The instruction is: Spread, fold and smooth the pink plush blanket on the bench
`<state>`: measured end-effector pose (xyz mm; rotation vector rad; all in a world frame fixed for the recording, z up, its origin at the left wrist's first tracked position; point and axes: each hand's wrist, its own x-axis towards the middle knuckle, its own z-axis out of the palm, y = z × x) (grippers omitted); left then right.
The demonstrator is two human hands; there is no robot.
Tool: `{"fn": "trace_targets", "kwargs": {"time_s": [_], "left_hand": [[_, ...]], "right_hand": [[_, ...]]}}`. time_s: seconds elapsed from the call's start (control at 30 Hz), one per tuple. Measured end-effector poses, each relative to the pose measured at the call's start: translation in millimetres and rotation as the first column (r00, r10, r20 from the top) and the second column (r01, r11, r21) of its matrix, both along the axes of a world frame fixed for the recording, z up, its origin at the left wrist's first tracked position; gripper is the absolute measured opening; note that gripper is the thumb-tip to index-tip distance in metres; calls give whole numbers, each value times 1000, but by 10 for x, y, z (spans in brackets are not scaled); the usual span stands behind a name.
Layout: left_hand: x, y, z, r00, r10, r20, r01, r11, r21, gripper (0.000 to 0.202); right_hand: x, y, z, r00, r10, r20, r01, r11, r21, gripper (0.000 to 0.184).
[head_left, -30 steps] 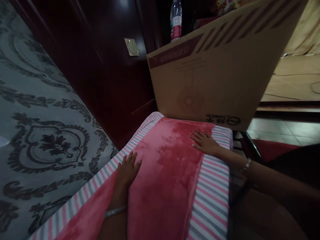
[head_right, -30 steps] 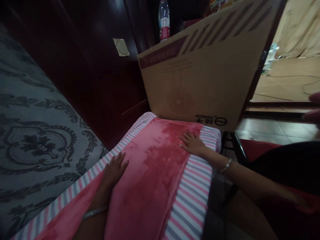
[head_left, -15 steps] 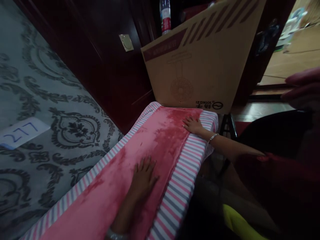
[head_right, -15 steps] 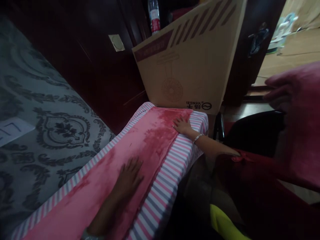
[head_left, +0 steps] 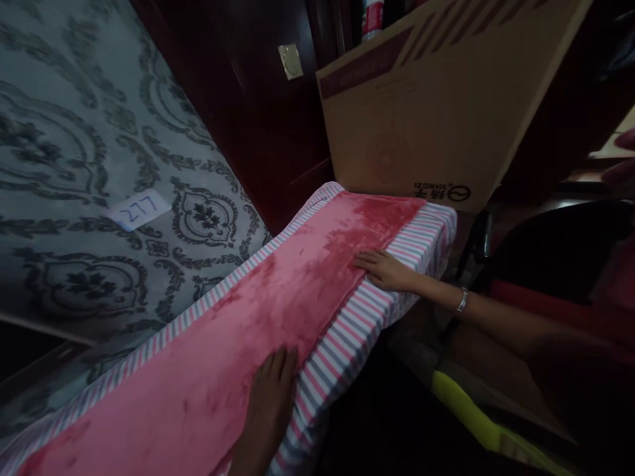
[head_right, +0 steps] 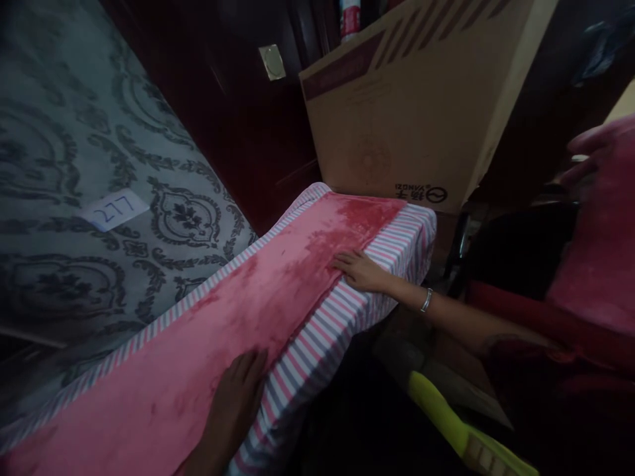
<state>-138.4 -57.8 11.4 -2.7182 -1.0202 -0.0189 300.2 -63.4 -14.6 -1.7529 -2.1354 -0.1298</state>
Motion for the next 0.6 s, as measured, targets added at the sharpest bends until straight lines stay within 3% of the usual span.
{"fn": "trace_targets", "kwargs": {"time_s": [0.2, 0.47, 0.6], "left_hand": [[229, 45, 189, 985, 173, -7, -173, 981, -86, 50], [134, -252, -77, 991, 121, 55, -120, 993, -19, 59], [-160, -419, -30, 968, 218, 123, -210, 975, -75, 55]], "right_hand": [[-205, 82, 54, 988, -89, 124, 90, 996, 0, 49], [-152, 1, 68, 986, -140, 87, 144, 989, -41, 49], [-406, 47, 130, 989, -130, 74, 128, 991, 33, 49]]}}
